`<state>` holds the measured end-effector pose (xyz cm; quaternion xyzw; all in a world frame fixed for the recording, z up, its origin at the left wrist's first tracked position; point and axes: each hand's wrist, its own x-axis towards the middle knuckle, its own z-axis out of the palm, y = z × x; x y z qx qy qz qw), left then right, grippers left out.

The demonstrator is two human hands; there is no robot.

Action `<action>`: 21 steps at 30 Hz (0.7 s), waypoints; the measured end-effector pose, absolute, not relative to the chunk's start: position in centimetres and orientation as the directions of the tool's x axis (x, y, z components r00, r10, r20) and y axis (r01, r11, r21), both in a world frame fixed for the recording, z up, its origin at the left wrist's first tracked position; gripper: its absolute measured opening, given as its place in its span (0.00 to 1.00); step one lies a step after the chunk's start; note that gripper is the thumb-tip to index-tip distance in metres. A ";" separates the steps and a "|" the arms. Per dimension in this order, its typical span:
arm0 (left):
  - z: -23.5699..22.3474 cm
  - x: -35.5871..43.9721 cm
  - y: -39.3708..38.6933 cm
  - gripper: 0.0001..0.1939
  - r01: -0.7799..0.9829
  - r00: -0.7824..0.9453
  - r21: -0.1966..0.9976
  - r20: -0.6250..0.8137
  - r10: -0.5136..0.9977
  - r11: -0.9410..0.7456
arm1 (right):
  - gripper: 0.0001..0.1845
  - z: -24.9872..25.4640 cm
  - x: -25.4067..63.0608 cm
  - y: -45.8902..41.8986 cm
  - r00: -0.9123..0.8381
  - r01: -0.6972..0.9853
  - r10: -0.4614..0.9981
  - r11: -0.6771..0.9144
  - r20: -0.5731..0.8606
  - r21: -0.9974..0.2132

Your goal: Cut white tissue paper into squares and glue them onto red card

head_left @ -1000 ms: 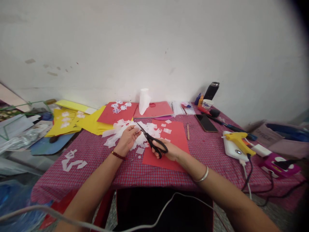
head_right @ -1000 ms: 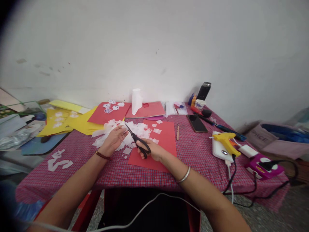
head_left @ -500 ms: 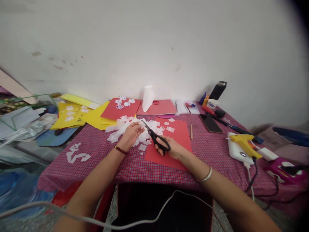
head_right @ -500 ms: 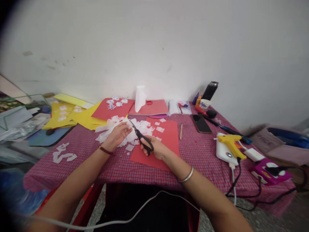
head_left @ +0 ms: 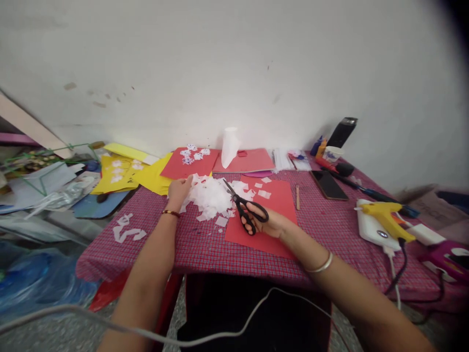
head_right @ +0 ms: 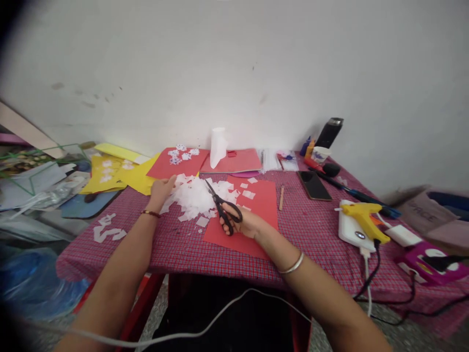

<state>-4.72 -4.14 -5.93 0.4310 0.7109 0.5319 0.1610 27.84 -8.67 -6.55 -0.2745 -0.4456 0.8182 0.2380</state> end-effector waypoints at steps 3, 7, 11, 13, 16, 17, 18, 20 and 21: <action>-6.8 -3.6 -3.2 0.20 0.451 -0.571 0.890 0.230 0.788 0.067 | 0.26 -6.4 27.9 -8.9 -0.721 -0.144 0.672 -0.380 -0.167 -0.914; -7.3 -2.7 -2.7 0.12 0.346 -0.598 0.938 0.219 0.771 0.001 | 0.27 -6.0 27.9 -9.1 -0.712 -0.058 0.685 -0.272 -0.151 -0.961; -6.8 -2.6 -2.9 0.05 0.130 -0.646 0.983 0.185 0.741 -0.132 | 0.24 -5.6 28.2 -8.8 -0.666 0.118 0.744 0.029 -0.057 -0.993; -6.1 -2.4 -3.1 0.06 -0.009 -0.638 0.979 0.150 0.755 -0.202 | 0.23 -5.5 28.6 -8.5 -0.599 0.301 0.796 0.321 0.084 -0.898; -4.9 -1.7 -3.6 0.08 -0.209 -0.542 0.944 0.106 0.834 -0.256 | 0.24 -5.5 29.4 -7.9 -0.517 0.565 0.828 0.521 0.218 -0.639; -4.6 -1.5 -3.8 0.08 -0.263 -0.489 0.931 0.096 0.867 -0.252 | 0.23 -5.5 29.6 -7.6 -0.513 0.593 0.833 0.519 0.208 -0.616; -4.3 -1.2 -4.1 0.08 -0.306 -0.430 0.922 0.088 0.898 -0.237 | 0.22 -5.4 29.8 -7.4 -0.526 0.577 0.831 0.506 0.181 -0.641; -3.9 -0.6 -4.6 0.09 -0.362 -0.314 0.912 0.074 0.947 -0.192 | 0.22 -5.4 30.0 -7.0 -0.577 0.454 0.807 0.448 0.129 -0.770; -3.9 -0.3 -4.9 0.11 -0.378 -0.262 0.910 0.070 0.962 -0.169 | 0.23 -5.3 30.0 -6.9 -0.603 0.378 0.791 0.398 0.104 -0.836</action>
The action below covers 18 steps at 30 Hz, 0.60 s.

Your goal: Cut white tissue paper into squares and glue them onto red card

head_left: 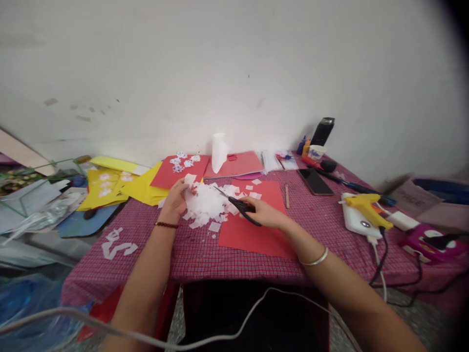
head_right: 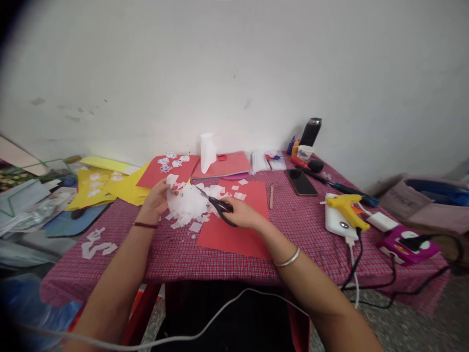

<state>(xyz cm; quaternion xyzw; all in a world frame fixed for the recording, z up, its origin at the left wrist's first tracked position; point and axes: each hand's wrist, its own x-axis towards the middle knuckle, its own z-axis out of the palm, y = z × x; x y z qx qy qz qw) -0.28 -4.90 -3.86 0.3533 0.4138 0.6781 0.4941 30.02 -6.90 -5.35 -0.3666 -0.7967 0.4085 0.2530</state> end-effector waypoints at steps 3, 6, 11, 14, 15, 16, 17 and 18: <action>-3.9 0.5 -5.4 0.14 -0.402 -0.127 0.909 0.064 0.990 -0.111 | 0.28 -5.4 30.0 -6.7 -0.673 0.187 0.740 0.168 -0.002 -0.968; -4.0 1.2 -5.6 0.11 -0.408 -0.035 0.910 0.058 0.998 -0.067 | 0.31 -5.4 29.9 -6.9 -0.721 0.041 0.690 -0.047 -0.062 -0.998; -4.6 2.0 -5.7 0.10 -0.423 -0.045 0.904 0.056 0.997 -0.070 | 0.31 -5.3 29.8 -7.1 -0.741 0.000 0.668 -0.102 -0.068 -0.995; -4.7 2.2 -5.8 0.12 -0.419 -0.081 0.903 0.063 0.995 -0.092 | 0.29 -5.6 29.5 -7.0 -0.673 0.138 0.738 0.065 -0.045 -0.988; -4.7 2.2 -5.8 0.13 -0.413 -0.089 0.906 0.064 0.994 -0.096 | 0.28 -5.8 29.4 -6.9 -0.643 0.199 0.766 0.153 -0.011 -0.968; -4.7 2.2 -5.8 0.13 -0.403 -0.092 0.910 0.064 0.994 -0.096 | 0.27 -5.9 29.3 -6.9 -0.621 0.250 0.783 0.233 0.029 -0.940; -4.7 2.2 -5.9 0.13 -0.391 -0.091 0.916 0.062 0.994 -0.093 | 0.27 -6.0 29.2 -6.9 -0.613 0.281 0.787 0.295 0.065 -0.913; -4.7 2.1 -5.9 0.14 -0.378 -0.087 0.922 0.061 0.994 -0.089 | 0.26 -6.0 29.2 -6.9 -0.619 0.288 0.781 0.329 0.088 -0.899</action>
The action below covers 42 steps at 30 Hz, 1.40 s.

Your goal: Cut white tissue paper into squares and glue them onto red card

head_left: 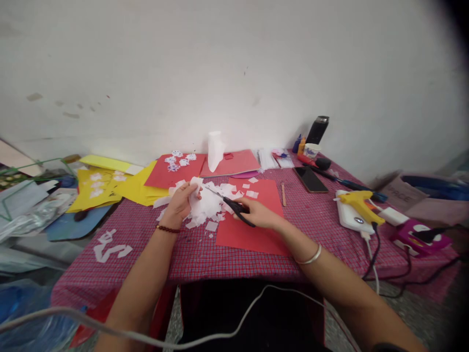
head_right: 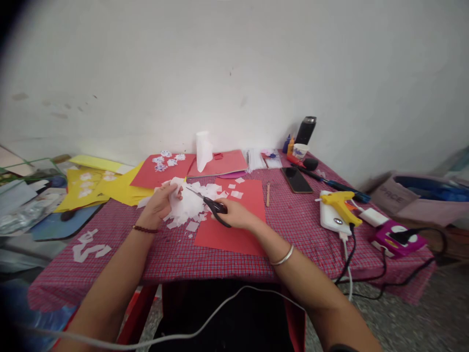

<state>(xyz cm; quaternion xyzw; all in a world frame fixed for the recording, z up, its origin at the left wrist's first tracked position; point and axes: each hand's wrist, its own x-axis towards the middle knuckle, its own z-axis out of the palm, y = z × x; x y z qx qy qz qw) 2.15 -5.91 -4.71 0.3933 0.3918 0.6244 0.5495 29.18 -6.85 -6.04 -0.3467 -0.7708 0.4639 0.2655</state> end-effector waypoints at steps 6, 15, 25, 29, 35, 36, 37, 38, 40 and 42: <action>-4.7 2.4 -6.1 0.14 -0.299 -0.079 0.949 0.083 0.993 -0.103 | 0.30 -5.2 29.7 -7.2 -0.723 0.159 0.690 0.132 -0.024 -0.978; -4.4 3.2 -6.9 0.18 -0.172 0.021 0.985 0.014 1.000 -0.010 | 0.30 -4.7 29.8 -7.6 -0.760 0.093 0.643 -0.037 -0.095 -0.995; -4.1 3.6 -7.3 0.25 -0.080 0.065 0.996 0.050 0.997 -0.044 | 0.32 -5.1 29.5 -7.7 -0.775 0.076 0.625 -0.048 -0.090 -0.996; -4.3 3.9 -7.3 0.24 -0.088 0.083 0.995 0.045 0.996 -0.037 | 0.32 -5.0 29.4 -7.8 -0.763 0.087 0.641 -0.029 -0.086 -0.996; -4.5 4.0 -7.1 0.22 -0.108 0.067 0.993 0.055 0.996 -0.048 | 0.30 -4.9 29.5 -7.9 -0.750 0.116 0.655 -0.014 -0.097 -0.993; -4.6 4.0 -7.0 0.22 -0.112 0.067 0.992 0.060 0.996 -0.052 | 0.29 -4.8 29.5 -8.0 -0.747 0.119 0.658 -0.014 -0.099 -0.993; -4.7 4.0 -6.9 0.22 -0.117 0.070 0.992 0.064 0.996 -0.056 | 0.28 -4.8 29.5 -8.0 -0.743 0.121 0.661 -0.015 -0.101 -0.992; -4.8 4.0 -6.9 0.22 -0.122 0.070 0.991 0.067 0.995 -0.059 | 0.28 -4.8 29.5 -8.0 -0.741 0.122 0.664 -0.017 -0.102 -0.992; -5.0 3.9 -6.8 0.22 -0.130 0.071 0.990 0.070 0.995 -0.060 | 0.28 -4.8 29.4 -8.0 -0.735 0.111 0.671 -0.025 -0.099 -0.994; -5.1 3.9 -6.7 0.22 -0.133 0.078 0.989 0.070 0.994 -0.059 | 0.29 -4.8 29.3 -8.0 -0.739 0.093 0.667 -0.031 -0.090 -0.995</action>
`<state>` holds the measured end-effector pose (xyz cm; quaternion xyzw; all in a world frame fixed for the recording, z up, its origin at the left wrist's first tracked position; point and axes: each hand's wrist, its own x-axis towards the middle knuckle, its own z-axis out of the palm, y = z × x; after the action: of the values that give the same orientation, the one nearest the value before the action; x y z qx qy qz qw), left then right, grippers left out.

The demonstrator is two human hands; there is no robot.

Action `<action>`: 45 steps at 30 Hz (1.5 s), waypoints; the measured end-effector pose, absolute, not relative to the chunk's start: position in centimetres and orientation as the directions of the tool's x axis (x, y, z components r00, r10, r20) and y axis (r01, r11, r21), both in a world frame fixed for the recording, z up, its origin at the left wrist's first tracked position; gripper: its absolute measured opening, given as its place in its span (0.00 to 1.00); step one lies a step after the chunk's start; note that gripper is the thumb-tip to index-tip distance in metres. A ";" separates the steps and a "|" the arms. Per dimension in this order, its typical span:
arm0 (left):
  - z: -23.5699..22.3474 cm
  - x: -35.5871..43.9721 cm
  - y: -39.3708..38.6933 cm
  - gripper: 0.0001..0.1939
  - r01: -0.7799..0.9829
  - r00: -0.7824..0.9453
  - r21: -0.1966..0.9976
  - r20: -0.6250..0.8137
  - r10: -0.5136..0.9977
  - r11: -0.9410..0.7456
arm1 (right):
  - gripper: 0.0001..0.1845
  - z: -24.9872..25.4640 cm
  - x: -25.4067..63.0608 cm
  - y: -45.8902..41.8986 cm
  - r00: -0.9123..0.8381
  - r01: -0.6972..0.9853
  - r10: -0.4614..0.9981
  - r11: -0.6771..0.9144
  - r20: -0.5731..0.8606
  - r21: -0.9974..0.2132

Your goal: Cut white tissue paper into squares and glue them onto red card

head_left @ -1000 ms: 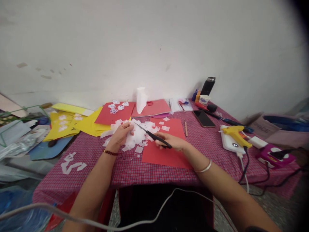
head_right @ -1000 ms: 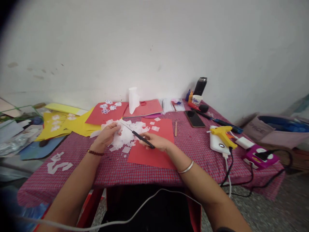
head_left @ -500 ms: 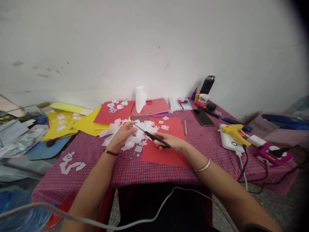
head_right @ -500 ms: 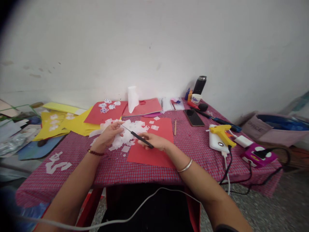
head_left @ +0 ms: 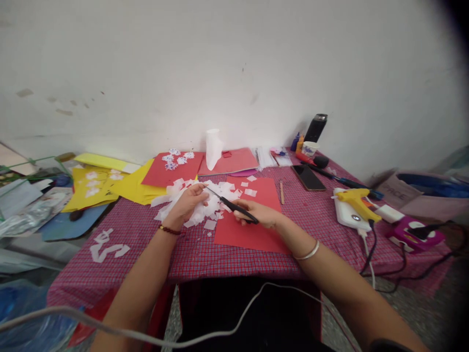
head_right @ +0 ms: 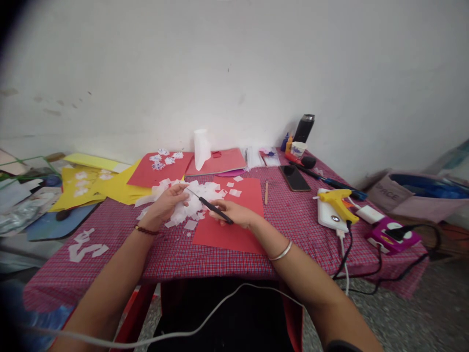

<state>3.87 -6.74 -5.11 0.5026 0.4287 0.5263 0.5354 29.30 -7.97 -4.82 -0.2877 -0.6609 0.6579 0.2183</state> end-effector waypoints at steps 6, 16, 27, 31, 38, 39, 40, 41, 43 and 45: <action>-5.3 3.9 -6.7 0.21 -0.150 0.104 0.987 0.074 0.992 -0.058 | 0.29 -4.6 29.4 -8.1 -0.745 0.106 0.661 -0.014 -0.089 -0.994; -4.9 4.4 -6.8 0.21 -0.195 0.092 0.981 0.033 0.995 -0.014 | 0.28 -5.1 29.3 -7.9 -0.728 0.110 0.679 -0.014 -0.090 -0.994; -5.5 1.4 -6.5 0.15 -0.033 0.162 0.989 -0.134 0.978 0.141 | 0.27 -6.6 29.5 -6.8 -0.649 0.057 0.748 -0.133 -0.138 -0.989; -5.6 1.8 -6.1 0.15 -0.116 0.055 0.990 -0.068 0.996 0.074 | 0.30 -6.6 29.6 -6.8 -0.685 -0.014 0.718 -0.183 -0.123 -0.983; -4.9 2.5 -5.9 0.16 -0.262 -0.092 0.964 0.025 0.995 -0.049 | 0.32 -6.2 29.8 -6.7 -0.736 -0.028 0.648 -0.319 -0.196 -0.947; -4.8 2.6 -5.9 0.16 -0.288 -0.103 0.956 0.035 0.994 -0.063 | 0.31 -6.2 29.9 -6.7 -0.747 -0.023 0.634 -0.326 -0.200 -0.945; -4.7 2.7 -5.9 0.17 -0.314 -0.111 0.947 0.040 0.993 -0.073 | 0.31 -6.3 29.9 -6.7 -0.756 -0.017 0.623 -0.328 -0.202 -0.945; -4.7 2.7 -5.9 0.17 -0.336 -0.113 0.939 0.041 0.993 -0.077 | 0.31 -6.3 29.8 -6.7 -0.765 -0.012 0.612 -0.325 -0.200 -0.946; -4.6 2.9 -6.0 0.16 -0.356 -0.102 0.932 0.030 0.994 -0.065 | 0.31 -6.3 29.8 -6.8 -0.784 -0.009 0.595 -0.300 -0.179 -0.954; -4.7 3.0 -6.0 0.15 -0.353 -0.073 0.935 0.006 0.997 -0.032 | 0.32 -6.3 29.7 -7.0 -0.801 -0.009 0.580 -0.260 -0.148 -0.966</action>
<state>2.99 -6.01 -4.69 0.3888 0.4145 0.6039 0.5589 29.69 -6.98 -6.26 -0.2476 -0.5763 0.7540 0.1951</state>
